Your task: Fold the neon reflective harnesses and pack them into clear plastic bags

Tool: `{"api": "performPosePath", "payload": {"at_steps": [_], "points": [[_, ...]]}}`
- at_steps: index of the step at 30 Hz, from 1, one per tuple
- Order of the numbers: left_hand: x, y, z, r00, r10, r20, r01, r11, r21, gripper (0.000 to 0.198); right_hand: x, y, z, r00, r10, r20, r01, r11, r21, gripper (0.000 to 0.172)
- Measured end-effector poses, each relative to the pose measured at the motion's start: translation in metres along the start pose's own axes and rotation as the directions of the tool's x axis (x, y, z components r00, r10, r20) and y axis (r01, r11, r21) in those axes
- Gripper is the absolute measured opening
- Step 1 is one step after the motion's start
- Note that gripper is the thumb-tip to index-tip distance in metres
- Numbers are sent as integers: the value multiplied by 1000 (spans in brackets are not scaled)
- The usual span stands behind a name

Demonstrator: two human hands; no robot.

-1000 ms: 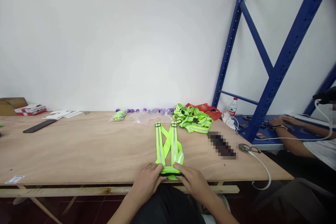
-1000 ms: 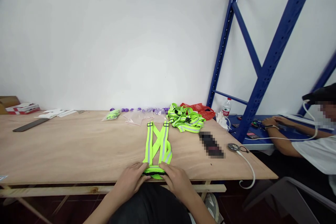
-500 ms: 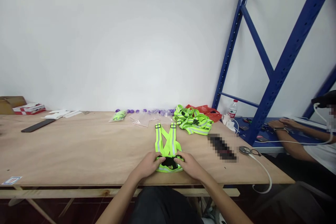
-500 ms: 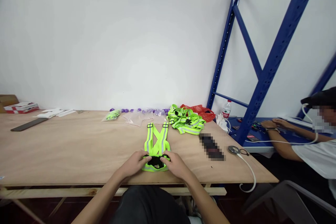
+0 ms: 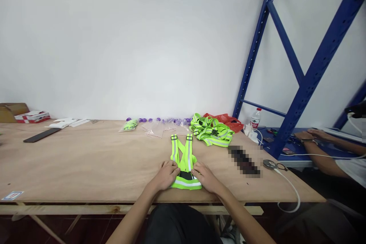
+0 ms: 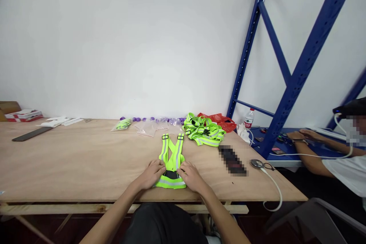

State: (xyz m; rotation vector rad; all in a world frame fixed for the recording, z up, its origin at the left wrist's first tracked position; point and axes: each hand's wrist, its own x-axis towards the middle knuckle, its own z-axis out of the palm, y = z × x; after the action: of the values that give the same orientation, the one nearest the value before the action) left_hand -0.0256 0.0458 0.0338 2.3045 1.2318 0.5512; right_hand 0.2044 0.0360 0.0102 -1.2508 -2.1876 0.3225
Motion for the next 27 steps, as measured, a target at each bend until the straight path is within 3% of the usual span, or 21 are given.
{"api": "performPosePath", "payload": {"at_steps": [5, 10, 17, 27], "points": [[-4, -1, 9, 994, 69, -86, -62, 995, 81, 39, -4, -6, -2, 1000, 5, 28, 0, 985, -173, 33], [-6, -2, 12, 986, 103, -129, -95, 993, 65, 39, -11, -18, -3, 999, -5, -42, 1, 995, -101, 18], [-13, 2, 8, 983, 113, -147, -114, 994, 6, 38, -15, -15, 10, 986, -42, -159, 3, 970, -241, 26], [-13, -1, 18, 978, 92, -188, -80, 994, 68, 26, -13, -11, 12, 987, -42, -157, 3, 969, -246, 32]]}}
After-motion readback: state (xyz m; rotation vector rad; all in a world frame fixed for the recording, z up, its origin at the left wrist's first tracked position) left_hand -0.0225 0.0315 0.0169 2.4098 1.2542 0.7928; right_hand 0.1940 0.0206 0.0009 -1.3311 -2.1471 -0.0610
